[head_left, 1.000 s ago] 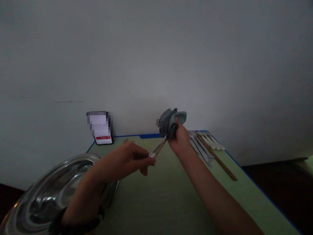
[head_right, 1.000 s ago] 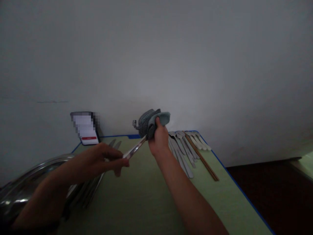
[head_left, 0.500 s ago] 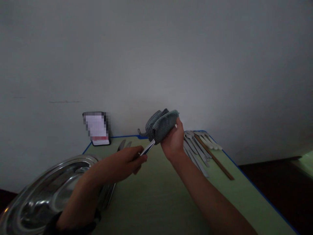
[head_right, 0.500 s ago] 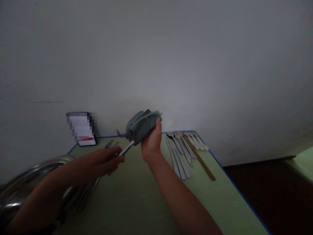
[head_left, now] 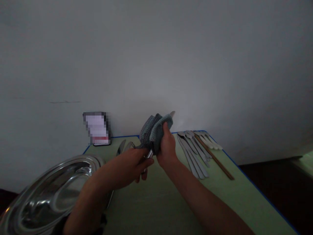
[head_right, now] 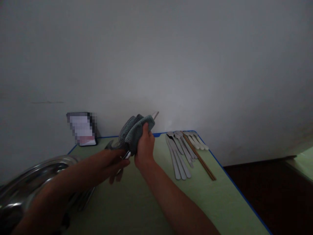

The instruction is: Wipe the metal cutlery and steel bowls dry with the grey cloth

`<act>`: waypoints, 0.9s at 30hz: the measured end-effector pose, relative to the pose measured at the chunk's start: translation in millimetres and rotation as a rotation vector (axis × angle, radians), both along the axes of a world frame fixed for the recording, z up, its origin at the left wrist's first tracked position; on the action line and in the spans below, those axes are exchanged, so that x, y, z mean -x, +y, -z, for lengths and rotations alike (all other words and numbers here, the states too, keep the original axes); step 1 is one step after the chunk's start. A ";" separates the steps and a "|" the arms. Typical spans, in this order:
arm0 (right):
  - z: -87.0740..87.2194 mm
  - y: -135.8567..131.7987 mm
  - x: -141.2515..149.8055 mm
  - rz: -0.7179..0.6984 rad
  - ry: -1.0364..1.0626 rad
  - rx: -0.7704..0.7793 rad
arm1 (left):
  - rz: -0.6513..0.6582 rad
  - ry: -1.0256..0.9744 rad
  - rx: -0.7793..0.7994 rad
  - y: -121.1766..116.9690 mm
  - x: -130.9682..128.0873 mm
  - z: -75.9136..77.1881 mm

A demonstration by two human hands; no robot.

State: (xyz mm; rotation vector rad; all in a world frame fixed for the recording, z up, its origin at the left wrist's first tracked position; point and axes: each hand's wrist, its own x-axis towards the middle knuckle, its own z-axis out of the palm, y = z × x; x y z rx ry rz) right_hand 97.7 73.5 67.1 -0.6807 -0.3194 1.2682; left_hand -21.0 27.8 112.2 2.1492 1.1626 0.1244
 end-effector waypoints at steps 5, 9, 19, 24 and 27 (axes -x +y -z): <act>1.5 -2.1 0.9 0.002 -0.066 -0.016 | -0.001 0.008 0.035 0.9 -0.5 0.8; 1.1 6.1 -11.0 0.052 -0.055 -0.015 | 0.001 0.029 0.025 0.4 -0.3 0.3; -15.0 11.9 -30.0 0.033 0.190 -0.014 | -0.004 0.073 0.070 -0.9 2.8 4.6; -3.7 13.5 -21.7 0.078 0.032 0.011 | -0.002 0.083 0.072 -1.3 2.2 3.1; 1.2 12.8 -19.6 0.089 -0.057 -0.084 | 0.001 0.095 0.066 -0.7 3.4 2.9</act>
